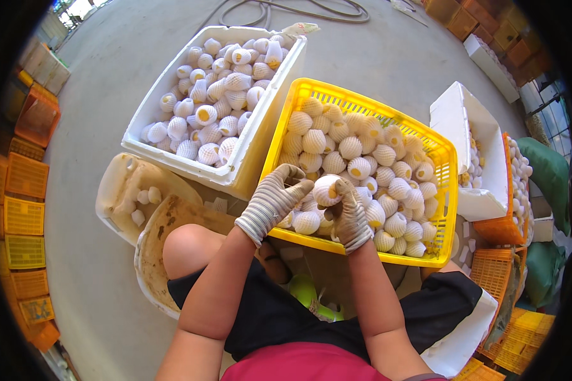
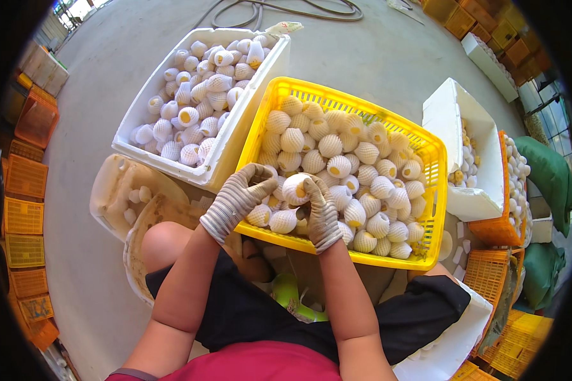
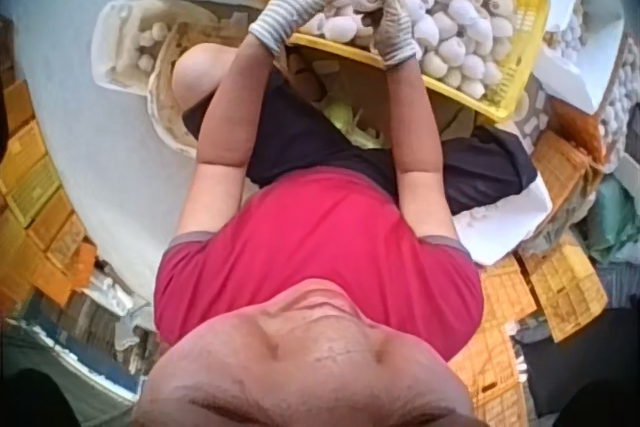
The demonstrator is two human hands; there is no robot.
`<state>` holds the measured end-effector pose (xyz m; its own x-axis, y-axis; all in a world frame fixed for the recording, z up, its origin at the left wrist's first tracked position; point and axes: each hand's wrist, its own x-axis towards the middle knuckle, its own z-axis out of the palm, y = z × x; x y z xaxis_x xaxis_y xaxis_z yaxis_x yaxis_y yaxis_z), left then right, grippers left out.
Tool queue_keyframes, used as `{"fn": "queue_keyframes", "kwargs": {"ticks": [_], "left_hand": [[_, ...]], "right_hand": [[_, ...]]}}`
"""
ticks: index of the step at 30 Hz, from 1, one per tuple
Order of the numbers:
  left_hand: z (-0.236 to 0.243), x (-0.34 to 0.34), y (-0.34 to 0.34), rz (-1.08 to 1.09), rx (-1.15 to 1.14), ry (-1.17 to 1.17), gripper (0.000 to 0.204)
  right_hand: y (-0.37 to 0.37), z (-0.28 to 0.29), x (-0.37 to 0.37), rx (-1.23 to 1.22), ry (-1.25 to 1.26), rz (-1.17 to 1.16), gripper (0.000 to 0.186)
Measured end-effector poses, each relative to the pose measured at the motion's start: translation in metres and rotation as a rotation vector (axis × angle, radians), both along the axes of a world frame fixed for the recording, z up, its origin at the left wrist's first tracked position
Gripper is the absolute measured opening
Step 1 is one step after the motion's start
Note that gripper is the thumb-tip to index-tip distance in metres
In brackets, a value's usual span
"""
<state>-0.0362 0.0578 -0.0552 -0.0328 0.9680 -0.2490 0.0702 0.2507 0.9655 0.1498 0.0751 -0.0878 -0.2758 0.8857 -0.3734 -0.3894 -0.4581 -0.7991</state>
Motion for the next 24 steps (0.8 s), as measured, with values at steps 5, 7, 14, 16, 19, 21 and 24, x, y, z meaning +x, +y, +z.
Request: {"fn": "queue_keyframes", "kwargs": {"ticks": [5, 7, 14, 16, 19, 21, 24], "left_hand": [[0.019, 0.023, -0.007, -0.217, 0.023, 0.304, 0.040], [0.013, 0.026, -0.010, -0.171, 0.102, 0.391, 0.041], [-0.002, 0.028, -0.016, -0.053, 0.249, 0.532, 0.023], [-0.006, 0.027, -0.016, -0.031, 0.208, 0.354, 0.020], [-0.008, 0.026, -0.015, -0.031, 0.207, 0.315, 0.015], [-0.010, 0.026, -0.014, -0.017, 0.217, 0.331, 0.015], [-0.014, 0.025, -0.012, 0.007, 0.186, 0.328, 0.016]], "right_hand": [[-0.009, 0.015, 0.012, 0.148, -0.184, 0.038, 0.039], [-0.014, 0.028, 0.001, 0.230, -0.298, 0.005, 0.038], [-0.018, 0.021, 0.004, 0.334, -0.386, -0.006, 0.034], [-0.017, 0.022, 0.004, 0.359, -0.420, -0.031, 0.034], [-0.015, 0.018, 0.005, 0.361, -0.485, -0.054, 0.031], [-0.015, 0.018, 0.008, 0.343, -0.553, -0.030, 0.028], [-0.015, 0.008, 0.008, 0.405, -0.574, -0.076, 0.026]]}}
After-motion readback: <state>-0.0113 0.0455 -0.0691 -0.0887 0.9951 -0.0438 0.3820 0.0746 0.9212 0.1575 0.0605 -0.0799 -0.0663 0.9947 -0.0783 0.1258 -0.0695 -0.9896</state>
